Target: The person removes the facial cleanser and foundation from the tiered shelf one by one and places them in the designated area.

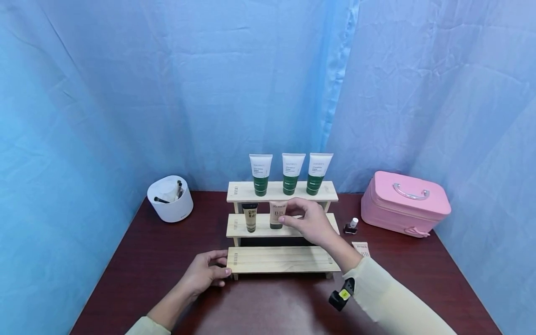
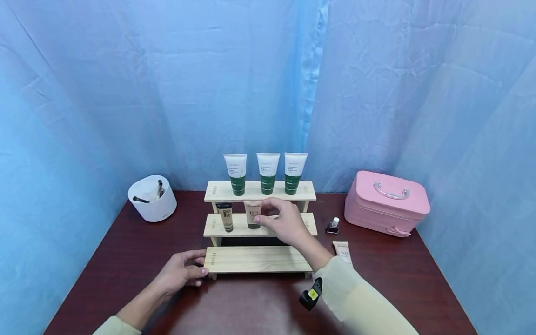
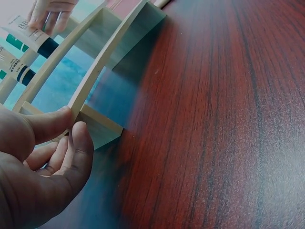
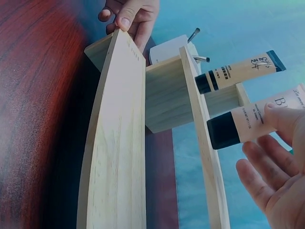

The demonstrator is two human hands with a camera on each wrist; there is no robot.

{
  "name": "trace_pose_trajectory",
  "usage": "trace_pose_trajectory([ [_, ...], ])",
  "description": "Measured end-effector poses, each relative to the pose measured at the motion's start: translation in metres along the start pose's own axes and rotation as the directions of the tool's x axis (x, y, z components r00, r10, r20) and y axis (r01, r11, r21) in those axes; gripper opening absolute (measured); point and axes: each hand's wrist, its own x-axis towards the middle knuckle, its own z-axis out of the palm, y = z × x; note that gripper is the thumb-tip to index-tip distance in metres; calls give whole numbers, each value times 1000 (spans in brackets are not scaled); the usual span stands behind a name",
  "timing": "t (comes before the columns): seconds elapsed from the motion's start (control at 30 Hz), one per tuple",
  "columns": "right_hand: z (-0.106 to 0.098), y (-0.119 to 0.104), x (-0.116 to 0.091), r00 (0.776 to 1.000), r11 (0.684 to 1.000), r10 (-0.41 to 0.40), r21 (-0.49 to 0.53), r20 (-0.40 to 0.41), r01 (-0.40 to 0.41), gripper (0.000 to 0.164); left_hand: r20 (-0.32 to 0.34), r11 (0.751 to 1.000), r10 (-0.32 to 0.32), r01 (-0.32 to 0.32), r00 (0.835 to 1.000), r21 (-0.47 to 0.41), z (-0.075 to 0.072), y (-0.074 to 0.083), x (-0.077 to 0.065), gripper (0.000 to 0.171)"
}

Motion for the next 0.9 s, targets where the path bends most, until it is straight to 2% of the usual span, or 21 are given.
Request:
trace_pose_trajectory([
  [0.23,2,-1,-1,1000,999,20,29,7,-20,23,8,1000,1,-1,1000,-5,0,-2,1,64],
  [0.4,-2,-1,-3,1000,996,12,91,-11,-11,26,7,1000,-4,4,1000,-2,-1,-2,2,65],
  [0.6,-18,-2,-13,999,985,31,171,-18,-27,34,5,1000,-5,5,1000,3,-1,-2,2,65],
  [0.9,-55,7,-38,993,988,105,118,-48,-99,41,2,1000,-3,3,1000,-2,-1,-1,1,63],
])
